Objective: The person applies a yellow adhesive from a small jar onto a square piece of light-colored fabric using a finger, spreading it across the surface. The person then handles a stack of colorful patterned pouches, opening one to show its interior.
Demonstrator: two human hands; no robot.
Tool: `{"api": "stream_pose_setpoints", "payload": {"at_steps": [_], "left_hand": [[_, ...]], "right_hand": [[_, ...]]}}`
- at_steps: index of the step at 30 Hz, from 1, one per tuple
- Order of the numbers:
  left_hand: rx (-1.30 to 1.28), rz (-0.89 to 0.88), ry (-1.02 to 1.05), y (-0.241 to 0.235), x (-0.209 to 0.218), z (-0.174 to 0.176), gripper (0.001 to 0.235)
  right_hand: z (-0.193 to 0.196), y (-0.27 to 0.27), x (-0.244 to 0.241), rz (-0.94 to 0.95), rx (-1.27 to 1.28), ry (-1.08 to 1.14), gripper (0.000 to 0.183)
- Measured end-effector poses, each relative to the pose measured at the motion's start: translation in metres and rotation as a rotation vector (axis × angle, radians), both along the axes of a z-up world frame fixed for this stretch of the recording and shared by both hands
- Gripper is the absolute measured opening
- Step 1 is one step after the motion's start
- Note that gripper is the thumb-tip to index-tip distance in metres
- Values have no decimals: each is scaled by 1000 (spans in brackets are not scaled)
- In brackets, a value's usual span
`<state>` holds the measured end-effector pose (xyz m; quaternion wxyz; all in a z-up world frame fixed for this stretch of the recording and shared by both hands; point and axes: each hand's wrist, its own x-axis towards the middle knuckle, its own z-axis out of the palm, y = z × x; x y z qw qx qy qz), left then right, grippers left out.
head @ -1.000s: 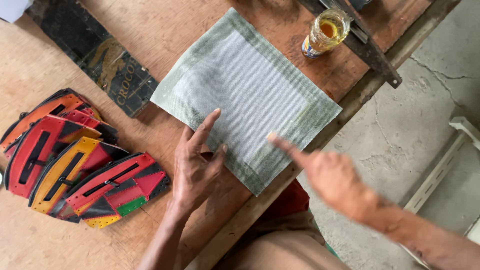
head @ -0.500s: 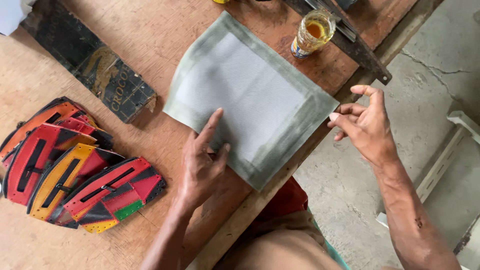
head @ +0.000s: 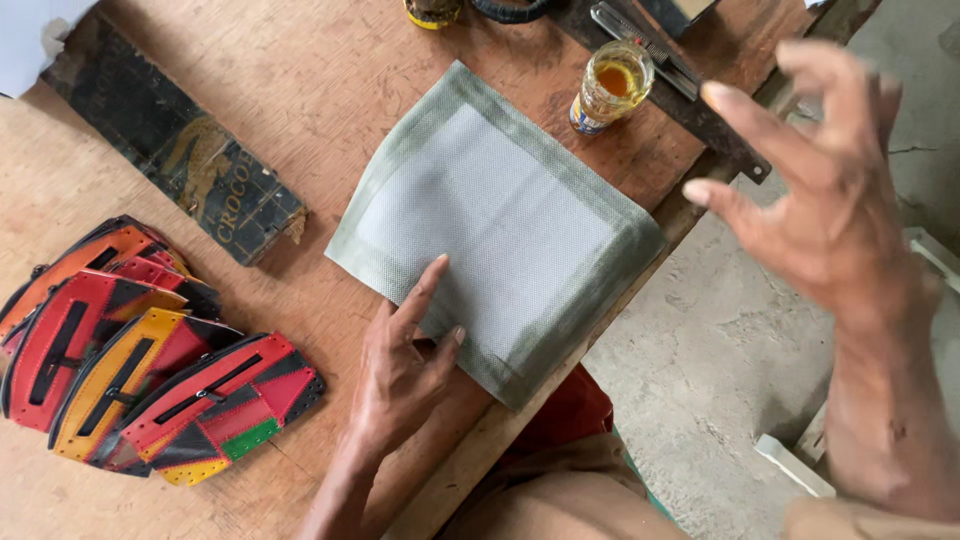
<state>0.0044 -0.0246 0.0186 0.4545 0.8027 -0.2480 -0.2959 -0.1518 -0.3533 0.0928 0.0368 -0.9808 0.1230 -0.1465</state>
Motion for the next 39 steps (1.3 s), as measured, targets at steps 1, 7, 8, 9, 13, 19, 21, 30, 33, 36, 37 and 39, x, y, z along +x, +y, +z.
{"api": "stream_pose_setpoints", "payload": {"at_steps": [1, 7, 8, 9, 13, 19, 21, 30, 33, 36, 37, 39], "left_hand": [[1, -5, -15, -1, 1, 1, 74], [-35, -3, -17, -2, 4, 3, 75], [-29, -3, -26, -2, 4, 2, 76], [-23, -4, -34, -2, 5, 1, 76], [-27, -77, 1, 2, 12, -2, 77], [-37, 9, 155, 11, 19, -1, 72], [176, 68, 51, 9, 16, -1, 66], [-186, 134, -366, 4, 8, -18, 59], [-179, 156, -367, 1, 8, -19, 61], [-174, 147, -362, 1, 8, -16, 61], [-177, 147, -344, 1, 7, -16, 61], [-185, 148, -308, 0, 7, -14, 61]], "right_hand": [[5, -9, 11, 33, -12, 34, 71], [0, -21, 82, 90, 2, 197, 52], [0, -19, 94, 91, 14, 226, 50], [0, -16, 102, 89, 34, 277, 51], [5, -12, 103, 113, 95, 306, 52], [-2, -20, 69, 202, -162, 25, 57], [3, -14, 64, 243, -178, -1, 56], [10, 34, -19, 110, 653, -225, 61], [-30, 26, -30, 228, 1250, -127, 83], [-74, 23, -25, 229, 1740, 267, 116], [-80, 21, -27, 170, 1746, 307, 116], [-89, 20, -25, 52, 1752, 388, 116]]}}
